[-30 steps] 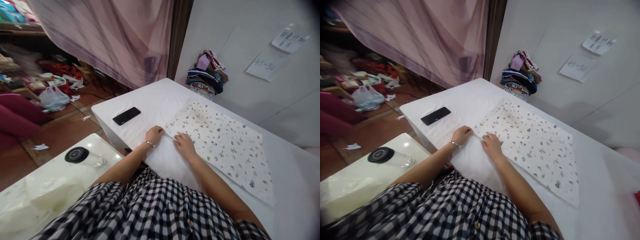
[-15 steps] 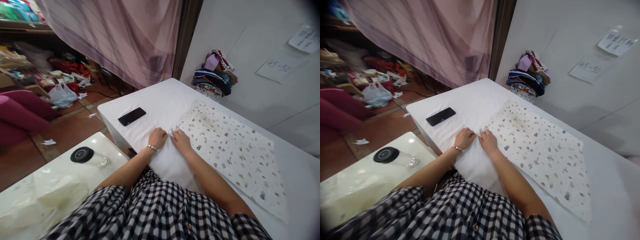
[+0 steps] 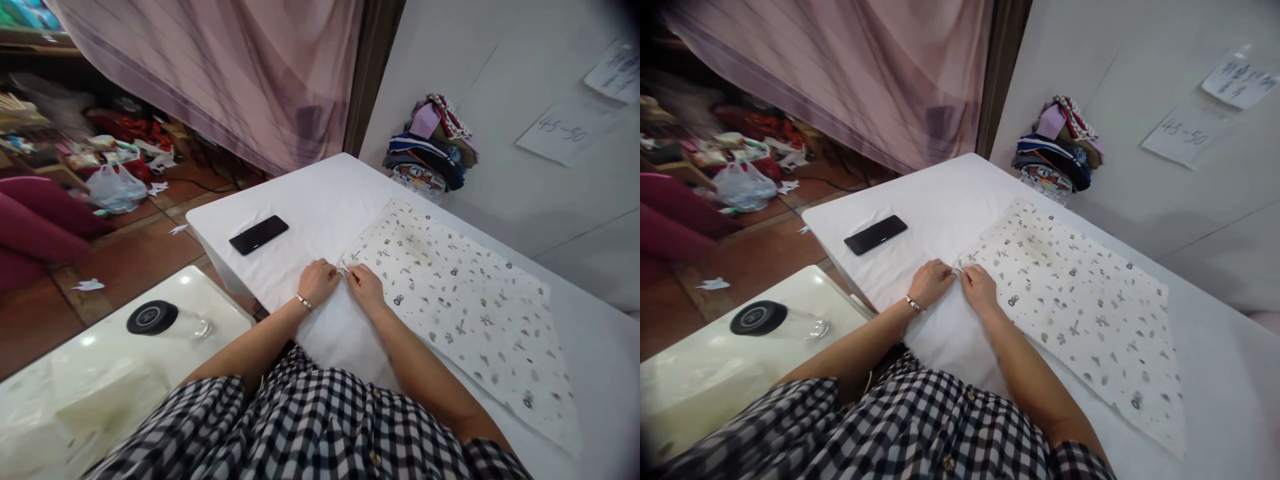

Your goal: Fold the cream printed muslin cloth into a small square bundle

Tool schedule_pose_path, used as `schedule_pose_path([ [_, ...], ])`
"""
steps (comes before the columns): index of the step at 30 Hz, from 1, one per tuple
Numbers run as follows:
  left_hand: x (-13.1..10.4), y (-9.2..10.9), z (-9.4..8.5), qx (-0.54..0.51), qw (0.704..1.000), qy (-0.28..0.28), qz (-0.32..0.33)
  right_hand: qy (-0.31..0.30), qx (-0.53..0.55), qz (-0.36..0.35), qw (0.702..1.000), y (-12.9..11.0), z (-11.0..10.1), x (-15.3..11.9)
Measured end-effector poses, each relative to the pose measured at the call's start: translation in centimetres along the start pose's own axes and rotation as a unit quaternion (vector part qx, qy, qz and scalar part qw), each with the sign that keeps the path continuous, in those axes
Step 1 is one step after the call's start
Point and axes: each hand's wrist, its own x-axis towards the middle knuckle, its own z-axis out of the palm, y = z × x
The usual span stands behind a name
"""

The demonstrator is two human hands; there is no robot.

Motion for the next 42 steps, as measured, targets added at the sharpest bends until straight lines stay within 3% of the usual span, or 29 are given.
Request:
schedule_pose_path([
  [9,0.2,-0.2,0.0,-0.023,0.999,0.005,-0.022,0.050,0.065,-0.017,0.997,-0.1,0.0,-0.3],
  [16,0.1,0.0,0.0,-0.068,0.997,-0.003,-0.041,-0.002,-0.010,-0.025,1.000,-0.2,0.4,-0.2],
  [29,1.5,-0.2,-0.1,-0.239,0.963,-0.050,-0.112,-0.023,-0.067,-0.047,0.996,-1.1,0.0,-0.4],
  [34,1.6,-0.5,0.2,-0.216,0.969,-0.041,-0.112,-0.023,-0.099,-0.078,0.992,-1.5,-0.4,-0.8],
  [38,1.9,-1.0,-0.1,-0.163,0.980,-0.032,-0.113,-0.032,-0.127,-0.088,0.987,-0.2,-2.0,-2.8],
  [42,2.9,-1.5,-0.2,-0.127,0.984,-0.043,-0.119,-0.021,-0.158,-0.060,0.985,3.0,-5.6,-7.9],
])
